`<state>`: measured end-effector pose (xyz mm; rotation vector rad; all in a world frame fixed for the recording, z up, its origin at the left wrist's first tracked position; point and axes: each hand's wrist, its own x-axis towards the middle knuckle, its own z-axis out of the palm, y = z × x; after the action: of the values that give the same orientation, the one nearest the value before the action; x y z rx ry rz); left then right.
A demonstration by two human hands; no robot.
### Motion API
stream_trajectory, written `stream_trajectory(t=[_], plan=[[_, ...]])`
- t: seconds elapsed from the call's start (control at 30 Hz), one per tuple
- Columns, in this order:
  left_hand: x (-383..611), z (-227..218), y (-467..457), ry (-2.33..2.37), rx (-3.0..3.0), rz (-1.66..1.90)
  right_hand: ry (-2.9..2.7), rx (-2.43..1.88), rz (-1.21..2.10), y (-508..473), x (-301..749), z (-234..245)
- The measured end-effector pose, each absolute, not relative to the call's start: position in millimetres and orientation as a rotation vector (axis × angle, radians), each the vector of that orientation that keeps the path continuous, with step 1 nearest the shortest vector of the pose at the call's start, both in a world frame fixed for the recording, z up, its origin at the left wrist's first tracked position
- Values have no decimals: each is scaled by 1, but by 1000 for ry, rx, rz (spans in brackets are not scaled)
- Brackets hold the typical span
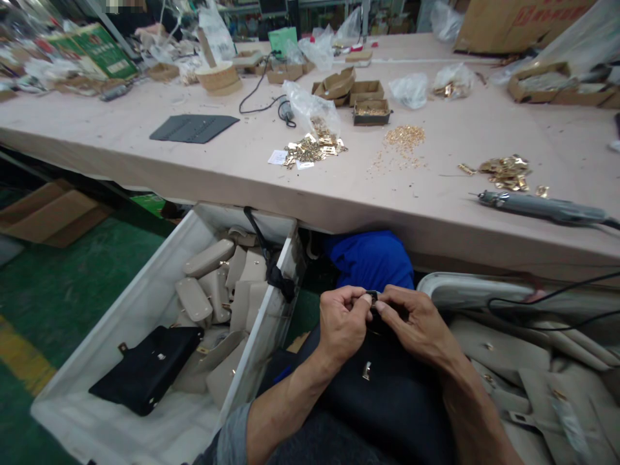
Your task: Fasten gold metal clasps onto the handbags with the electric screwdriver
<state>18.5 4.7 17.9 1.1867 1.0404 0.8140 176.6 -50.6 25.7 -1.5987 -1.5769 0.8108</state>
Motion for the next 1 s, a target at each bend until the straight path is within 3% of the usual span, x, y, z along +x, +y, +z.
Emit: stream_trajectory(t=[1.0], plan=[[23,7,12,1053,1541,736,-1529,-1589,802,-46,184,-1]])
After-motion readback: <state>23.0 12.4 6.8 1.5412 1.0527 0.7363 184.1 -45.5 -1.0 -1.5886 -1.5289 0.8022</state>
